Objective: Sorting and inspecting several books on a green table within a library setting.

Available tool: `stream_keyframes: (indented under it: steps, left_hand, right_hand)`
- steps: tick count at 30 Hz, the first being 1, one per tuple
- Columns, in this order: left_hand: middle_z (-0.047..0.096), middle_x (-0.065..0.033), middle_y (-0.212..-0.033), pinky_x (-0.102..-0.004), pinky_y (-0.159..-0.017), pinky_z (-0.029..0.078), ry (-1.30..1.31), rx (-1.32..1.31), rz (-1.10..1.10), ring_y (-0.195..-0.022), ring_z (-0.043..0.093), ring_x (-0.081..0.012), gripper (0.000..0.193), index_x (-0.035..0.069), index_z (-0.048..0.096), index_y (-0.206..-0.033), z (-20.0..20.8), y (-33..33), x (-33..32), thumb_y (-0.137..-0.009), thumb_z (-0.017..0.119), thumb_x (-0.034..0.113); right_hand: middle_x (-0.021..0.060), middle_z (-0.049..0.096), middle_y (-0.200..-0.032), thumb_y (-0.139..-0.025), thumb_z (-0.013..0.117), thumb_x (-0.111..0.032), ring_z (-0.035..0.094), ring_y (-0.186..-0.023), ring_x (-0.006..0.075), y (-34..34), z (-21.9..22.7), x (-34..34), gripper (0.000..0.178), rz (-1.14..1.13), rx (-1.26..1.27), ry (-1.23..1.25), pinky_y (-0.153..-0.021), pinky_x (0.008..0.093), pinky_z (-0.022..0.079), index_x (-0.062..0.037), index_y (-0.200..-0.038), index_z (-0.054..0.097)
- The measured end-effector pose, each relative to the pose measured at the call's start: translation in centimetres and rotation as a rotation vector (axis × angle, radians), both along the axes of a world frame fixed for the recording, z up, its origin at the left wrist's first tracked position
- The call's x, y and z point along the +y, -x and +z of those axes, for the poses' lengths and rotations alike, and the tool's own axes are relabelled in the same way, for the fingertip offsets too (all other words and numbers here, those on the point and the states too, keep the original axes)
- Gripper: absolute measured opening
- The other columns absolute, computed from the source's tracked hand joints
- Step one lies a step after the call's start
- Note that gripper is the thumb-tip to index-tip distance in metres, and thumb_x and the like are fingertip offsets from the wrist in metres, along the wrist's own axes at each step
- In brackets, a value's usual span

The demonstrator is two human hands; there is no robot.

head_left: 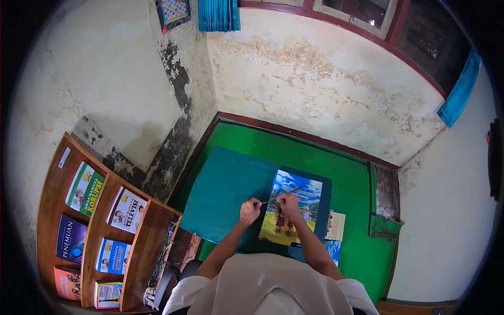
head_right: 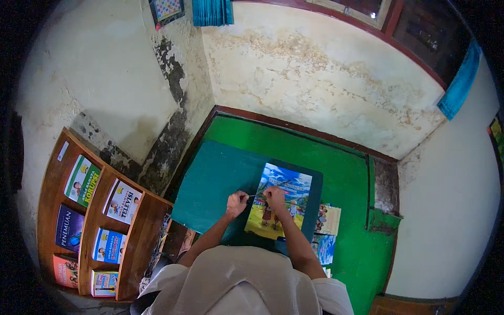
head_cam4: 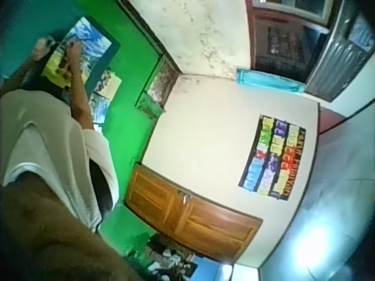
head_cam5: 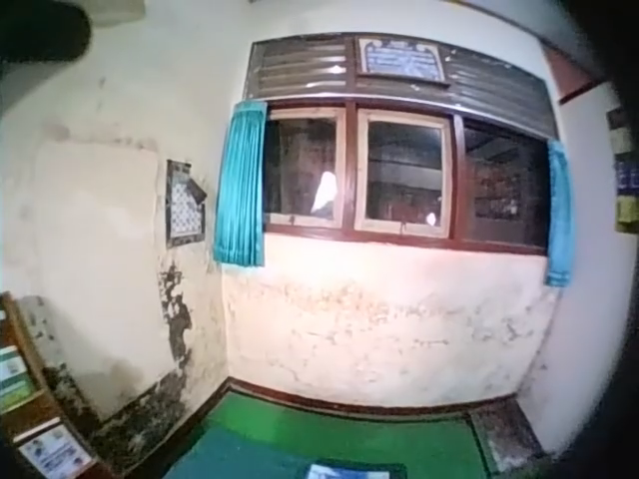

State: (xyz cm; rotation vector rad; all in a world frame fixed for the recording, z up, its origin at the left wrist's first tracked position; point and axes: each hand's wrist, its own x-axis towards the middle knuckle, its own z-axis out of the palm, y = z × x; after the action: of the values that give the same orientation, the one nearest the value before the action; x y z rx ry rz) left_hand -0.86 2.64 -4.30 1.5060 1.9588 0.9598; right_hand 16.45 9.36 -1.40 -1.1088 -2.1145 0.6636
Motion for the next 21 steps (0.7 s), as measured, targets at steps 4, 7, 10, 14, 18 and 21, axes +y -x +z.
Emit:
stream_keyframes:
  steps: [4, 7, 10, 14, 18, 21]
  left_hand:
    - [0.063, -0.0094, -0.078, -0.0331, -0.055, 0.046, 0.058, -0.094, 0.001, -0.057, 0.057, -0.0249, 0.014, 0.006, 0.061, -0.084, 1.2, 0.3, -0.1, -0.073, 0.061, 0.015]
    - [0.063, -0.0072, -0.082, -0.0317, -0.054, 0.045, 0.003, -0.171, 0.041, -0.057, 0.057, -0.0221, 0.016, 0.008, 0.062, -0.085, 1.7, 0.4, -0.3, -0.072, 0.063, 0.017]
    - [0.063, -0.0070, -0.082, -0.0311, -0.055, 0.046, -0.092, -0.182, -0.029, -0.059, 0.058, -0.0225, 0.015, 0.007, 0.062, -0.085, 2.8, -1.0, 0.0, -0.072, 0.062, 0.014]
    - [0.062, -0.0068, -0.082, -0.0309, -0.057, 0.046, -0.213, -0.127, -0.113, -0.061, 0.058, -0.0232, 0.015, 0.007, 0.062, -0.085, 3.2, -2.1, 0.4, -0.071, 0.062, 0.011]
    - [0.061, -0.0064, -0.079, -0.0322, -0.057, 0.046, -0.281, 0.084, -0.163, -0.062, 0.057, -0.0241, 0.014, 0.008, 0.062, -0.085, 3.2, -2.2, 0.6, -0.071, 0.062, 0.011]
    - [0.058, -0.0060, -0.078, -0.0342, -0.057, 0.046, -0.278, 0.162, -0.208, -0.063, 0.056, -0.0256, 0.010, 0.008, 0.061, -0.082, 3.7, -2.4, 0.8, -0.072, 0.060, 0.011]
  right_hand:
    - [0.0098, 0.061, -0.077, -0.069, 0.055, -0.002, 0.054, -0.062, 0.0266, -0.4, 0.4, -0.4, 0.004, 0.025, 0.061, -0.002, -0.060, 0.0327, 0.044, -0.0012, -0.071, 0.058]
    - [0.0132, 0.059, -0.079, -0.068, 0.055, -0.002, 0.053, -0.061, 0.0298, -1.0, 0.5, -0.8, 0.011, 0.032, 0.182, 0.003, -0.060, 0.0348, 0.043, -0.0028, -0.079, 0.057]
    - [0.0138, 0.057, -0.082, -0.068, 0.055, -0.002, 0.052, -0.063, 0.0308, -1.6, 0.9, -1.3, 0.013, -0.036, 0.048, -0.043, -0.060, 0.0362, 0.043, -0.0036, -0.081, 0.056]
    - [0.0139, 0.054, -0.083, -0.069, 0.055, -0.003, 0.050, -0.065, 0.0319, -2.2, 1.6, -1.9, 0.014, -0.107, -0.123, -0.158, -0.060, 0.0379, 0.042, -0.0046, -0.082, 0.055]
    - [0.0127, 0.050, -0.080, -0.068, 0.055, -0.004, 0.049, -0.068, 0.0325, -2.1, 2.4, -1.6, 0.011, -0.127, -0.220, -0.363, -0.059, 0.0393, 0.042, -0.0055, -0.079, 0.054]
    - [0.0116, 0.049, -0.076, -0.070, 0.054, -0.003, 0.048, -0.068, 0.0299, -1.5, 2.4, -0.3, 0.008, -0.106, -0.268, -0.442, -0.060, 0.0370, 0.042, -0.0041, -0.079, 0.055]
